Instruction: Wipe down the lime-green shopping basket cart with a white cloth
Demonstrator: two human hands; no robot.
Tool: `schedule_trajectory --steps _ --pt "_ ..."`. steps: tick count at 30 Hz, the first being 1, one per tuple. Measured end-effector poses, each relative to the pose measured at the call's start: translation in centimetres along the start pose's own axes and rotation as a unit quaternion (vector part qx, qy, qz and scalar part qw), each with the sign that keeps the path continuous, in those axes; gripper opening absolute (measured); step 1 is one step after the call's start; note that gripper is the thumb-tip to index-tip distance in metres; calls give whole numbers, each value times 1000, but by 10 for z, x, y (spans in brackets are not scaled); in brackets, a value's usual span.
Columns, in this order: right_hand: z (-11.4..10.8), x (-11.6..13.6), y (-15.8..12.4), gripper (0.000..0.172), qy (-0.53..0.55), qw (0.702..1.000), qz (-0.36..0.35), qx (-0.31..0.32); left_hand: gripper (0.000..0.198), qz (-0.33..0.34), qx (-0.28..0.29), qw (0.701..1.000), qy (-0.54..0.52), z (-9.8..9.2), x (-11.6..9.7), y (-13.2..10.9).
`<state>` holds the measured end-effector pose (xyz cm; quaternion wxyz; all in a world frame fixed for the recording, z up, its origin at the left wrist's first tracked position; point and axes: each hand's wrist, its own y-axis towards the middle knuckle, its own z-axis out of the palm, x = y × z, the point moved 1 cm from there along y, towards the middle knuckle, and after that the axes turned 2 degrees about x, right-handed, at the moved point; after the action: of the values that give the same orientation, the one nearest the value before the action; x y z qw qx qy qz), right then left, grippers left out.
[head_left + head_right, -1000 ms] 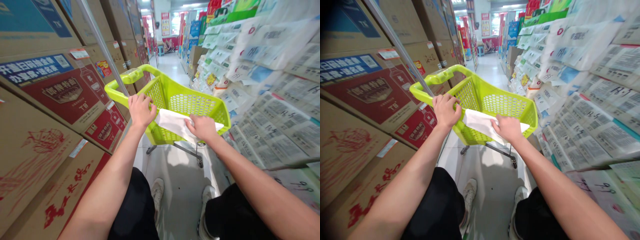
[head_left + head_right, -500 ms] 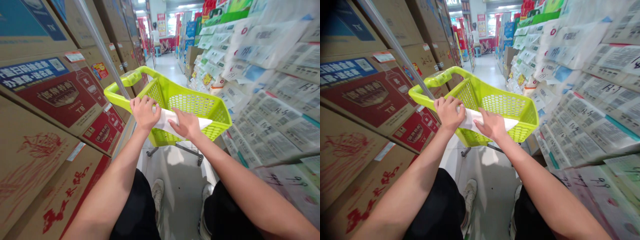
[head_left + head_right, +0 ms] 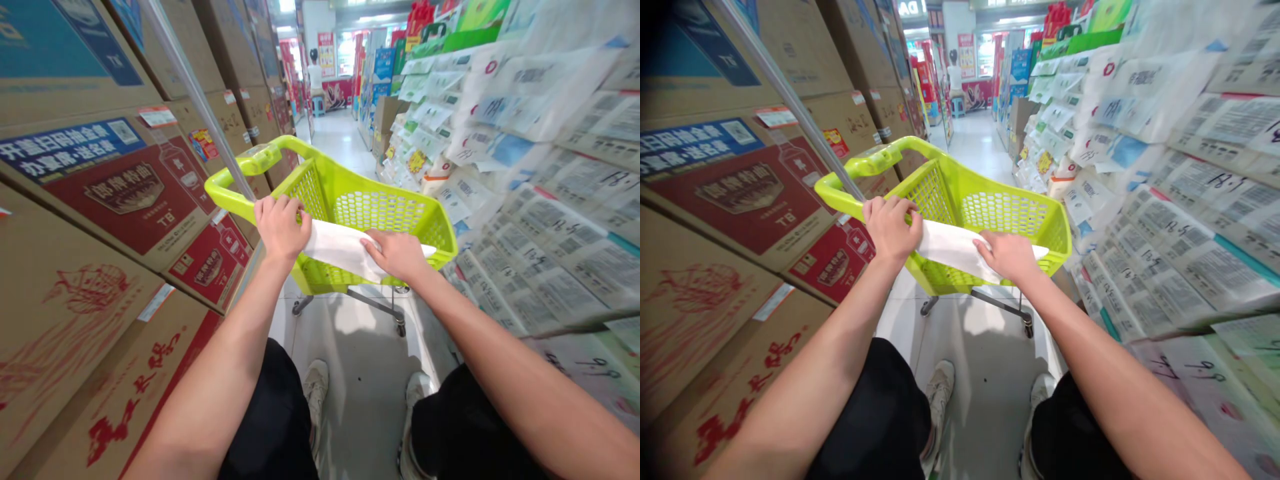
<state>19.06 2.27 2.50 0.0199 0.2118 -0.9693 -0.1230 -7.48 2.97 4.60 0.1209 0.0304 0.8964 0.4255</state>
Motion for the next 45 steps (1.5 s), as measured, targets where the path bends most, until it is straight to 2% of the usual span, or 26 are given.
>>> schedule_trajectory --steps 4,7,10,15,18,20,23,28,33,36,39,42,45 --pt "1 -21 -11 62 -12 1000 17 4 14 -5 -5 1000 5 0 -5 -1" --pt "2 -23 -13 61 -13 999 30 -5 18 -10 -14 1000 0 1 -12 -1" --pt "1 -11 -5 64 -6 999 39 -5 20 -26 -18 999 -17 2 -20 -1" --pt "-4 27 19 66 39 999 15 -9 24 -18 -21 1000 -14 1 -31 -2" --pt "-4 43 30 63 51 998 14 -29 18 4 -13 1000 7 0 -29 -3" --pt "-2 44 33 63 45 999 11 -25 16 13 -6 1000 15 0 -25 -3" --pt "-1 36 27 61 34 999 2 -8 16 16 -6 1000 18 -1 -15 -1" --pt "1 9 4 59 20 1000 -6 -18 15 13 -5 1000 25 -3 -5 1" --pt "2 -15 -14 56 0 1000 -1 -28 14 -4 -8 1000 12 0 -6 2" --pt "2 -19 -15 58 -6 1000 12 -26 16 -7 -9 1000 9 2 -11 2" --pt "2 -9 -7 62 -18 999 34 -27 17 -7 -4 1000 5 3 -19 1" --pt "0 13 6 65 -12 999 41 -25 19 -2 -6 1000 2 1 -28 -2" --pt "-1 37 21 61 5 998 51 -32 19 14 -7 1000 14 -1 -33 -5"
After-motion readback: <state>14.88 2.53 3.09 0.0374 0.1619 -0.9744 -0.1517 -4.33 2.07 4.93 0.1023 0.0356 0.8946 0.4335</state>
